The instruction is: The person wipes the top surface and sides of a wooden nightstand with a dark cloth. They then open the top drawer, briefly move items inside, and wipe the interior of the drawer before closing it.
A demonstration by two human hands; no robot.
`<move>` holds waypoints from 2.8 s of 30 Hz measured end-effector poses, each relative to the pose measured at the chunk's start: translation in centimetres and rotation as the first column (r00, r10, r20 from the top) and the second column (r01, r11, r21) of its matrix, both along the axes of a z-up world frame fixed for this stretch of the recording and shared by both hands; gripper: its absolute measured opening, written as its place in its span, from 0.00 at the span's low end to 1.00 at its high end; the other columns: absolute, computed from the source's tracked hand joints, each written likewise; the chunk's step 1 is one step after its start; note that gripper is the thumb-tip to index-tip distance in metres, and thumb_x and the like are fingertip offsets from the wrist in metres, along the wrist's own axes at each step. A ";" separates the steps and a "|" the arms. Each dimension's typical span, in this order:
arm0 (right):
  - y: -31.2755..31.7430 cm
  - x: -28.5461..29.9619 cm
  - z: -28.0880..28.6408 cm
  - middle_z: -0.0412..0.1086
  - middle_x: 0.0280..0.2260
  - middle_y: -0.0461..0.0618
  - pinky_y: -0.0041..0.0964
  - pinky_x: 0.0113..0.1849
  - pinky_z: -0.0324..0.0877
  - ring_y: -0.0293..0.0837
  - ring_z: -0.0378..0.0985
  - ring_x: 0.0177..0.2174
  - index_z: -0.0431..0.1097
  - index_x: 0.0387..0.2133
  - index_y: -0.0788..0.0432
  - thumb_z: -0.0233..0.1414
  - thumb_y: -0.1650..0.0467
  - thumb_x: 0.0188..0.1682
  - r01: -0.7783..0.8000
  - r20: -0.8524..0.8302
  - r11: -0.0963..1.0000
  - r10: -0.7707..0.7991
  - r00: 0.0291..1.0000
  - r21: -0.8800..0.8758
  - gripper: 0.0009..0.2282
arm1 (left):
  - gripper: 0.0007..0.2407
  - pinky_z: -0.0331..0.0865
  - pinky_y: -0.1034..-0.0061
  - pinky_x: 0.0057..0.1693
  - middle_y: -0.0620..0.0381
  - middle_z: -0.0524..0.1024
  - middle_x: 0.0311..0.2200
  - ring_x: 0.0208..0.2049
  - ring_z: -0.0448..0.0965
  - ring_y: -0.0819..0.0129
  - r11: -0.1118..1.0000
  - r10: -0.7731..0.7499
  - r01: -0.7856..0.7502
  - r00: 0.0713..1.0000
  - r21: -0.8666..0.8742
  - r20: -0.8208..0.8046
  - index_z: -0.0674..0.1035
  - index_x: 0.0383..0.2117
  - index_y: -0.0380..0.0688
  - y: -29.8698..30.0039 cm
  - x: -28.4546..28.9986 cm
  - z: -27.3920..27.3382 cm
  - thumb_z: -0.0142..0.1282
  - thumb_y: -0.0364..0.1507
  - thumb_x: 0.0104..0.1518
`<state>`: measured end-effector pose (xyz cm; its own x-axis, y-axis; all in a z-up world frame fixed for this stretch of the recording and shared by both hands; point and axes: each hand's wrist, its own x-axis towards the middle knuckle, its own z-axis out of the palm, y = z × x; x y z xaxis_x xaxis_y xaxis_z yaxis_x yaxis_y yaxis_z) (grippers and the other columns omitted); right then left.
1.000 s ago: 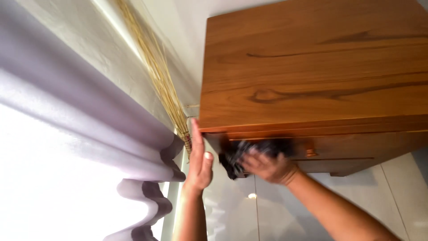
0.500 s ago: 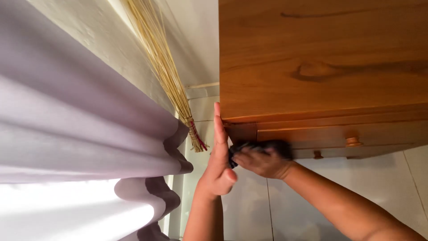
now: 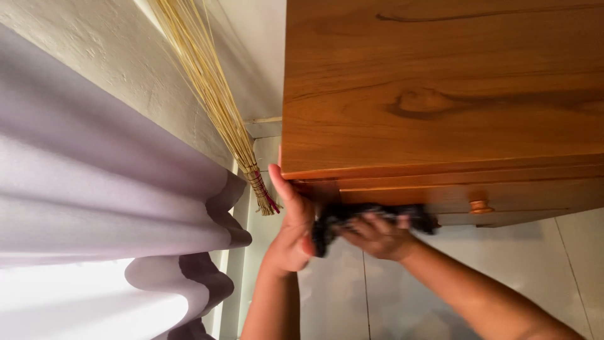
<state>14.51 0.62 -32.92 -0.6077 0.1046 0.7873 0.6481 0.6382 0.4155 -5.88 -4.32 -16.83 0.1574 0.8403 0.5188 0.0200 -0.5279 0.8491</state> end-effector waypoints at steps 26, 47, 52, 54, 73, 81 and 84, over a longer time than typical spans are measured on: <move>1.4 21.5 -0.2 0.37 0.71 0.58 0.76 0.63 0.31 0.67 0.39 0.68 0.52 0.65 0.46 0.51 0.64 0.47 0.290 -0.183 0.948 -0.311 0.933 -0.131 0.29 | 0.52 0.32 0.51 0.81 0.52 0.26 0.77 0.78 0.31 0.59 0.992 0.126 -0.126 0.992 -0.008 -0.001 0.19 0.71 0.59 0.2 1.3 0.5 0.63 0.31 0.63; 1.9 20.9 -21.7 0.66 0.55 0.51 0.42 0.54 0.71 0.46 0.70 0.50 0.56 0.66 0.66 0.50 0.84 0.39 -0.668 -0.534 0.707 -0.668 -0.519 -0.235 0.35 | 0.52 0.38 0.60 0.78 0.55 0.25 0.78 0.77 0.34 0.63 0.971 0.237 -0.236 0.972 0.045 -0.012 0.19 0.69 0.65 0.3 2.3 -0.5 0.63 0.28 0.64; -0.8 17.3 -6.3 0.64 0.56 0.50 0.35 0.56 0.67 0.41 0.69 0.53 0.52 0.62 0.63 0.54 0.83 0.46 -0.620 -0.902 0.732 -0.423 -0.088 -0.282 0.29 | 0.52 0.32 0.49 0.82 0.56 0.22 0.77 0.78 0.28 0.62 0.978 0.203 -0.201 0.979 0.046 -0.029 0.18 0.70 0.60 0.4 1.9 -0.2 0.62 0.28 0.62; 0.1 18.9 -3.0 0.65 0.52 0.50 0.33 0.53 0.70 0.39 0.72 0.49 0.51 0.59 0.62 0.57 0.81 0.51 -0.547 -0.941 0.777 -0.331 0.066 -0.311 0.25 | 0.52 0.32 0.49 0.82 0.58 0.20 0.76 0.78 0.27 0.63 0.980 0.188 -0.187 0.982 0.061 -0.007 0.18 0.70 0.59 0.5 2.0 -0.2 0.62 0.27 0.62; -6.7 20.3 18.4 0.67 0.47 0.58 0.41 0.48 0.74 0.46 0.74 0.46 0.59 0.52 0.59 0.64 0.74 0.46 -0.510 -0.748 0.623 -0.191 0.636 -0.593 0.24 | 0.25 0.76 0.66 0.50 0.45 0.82 0.41 0.42 0.84 0.54 0.919 -0.302 0.147 0.859 -0.366 -0.414 0.74 0.55 0.41 -3.3 19.0 0.1 0.66 0.37 0.51; -7.3 18.8 15.2 0.63 0.63 0.58 0.48 0.55 0.65 0.52 0.69 0.59 0.48 0.71 0.61 0.73 0.67 0.34 -0.520 -0.526 -0.117 0.030 0.850 -0.846 0.50 | 0.09 0.77 0.68 0.45 0.48 0.83 0.33 0.34 0.84 0.57 0.833 -0.500 0.313 0.778 -0.457 -0.380 0.82 0.40 0.41 -3.1 15.0 4.5 0.64 0.29 0.56; -6.3 20.0 9.5 0.77 0.49 0.53 0.44 0.53 0.74 0.48 0.82 0.50 0.68 0.58 0.54 0.67 0.70 0.37 -0.477 -0.442 -0.257 -0.183 0.878 -0.840 0.31 | 0.09 0.76 0.67 0.46 0.48 0.82 0.36 0.39 0.83 0.53 0.917 -0.396 0.336 0.727 -0.213 -0.560 0.82 0.41 0.43 -2.7 12.9 5.7 0.64 0.28 0.56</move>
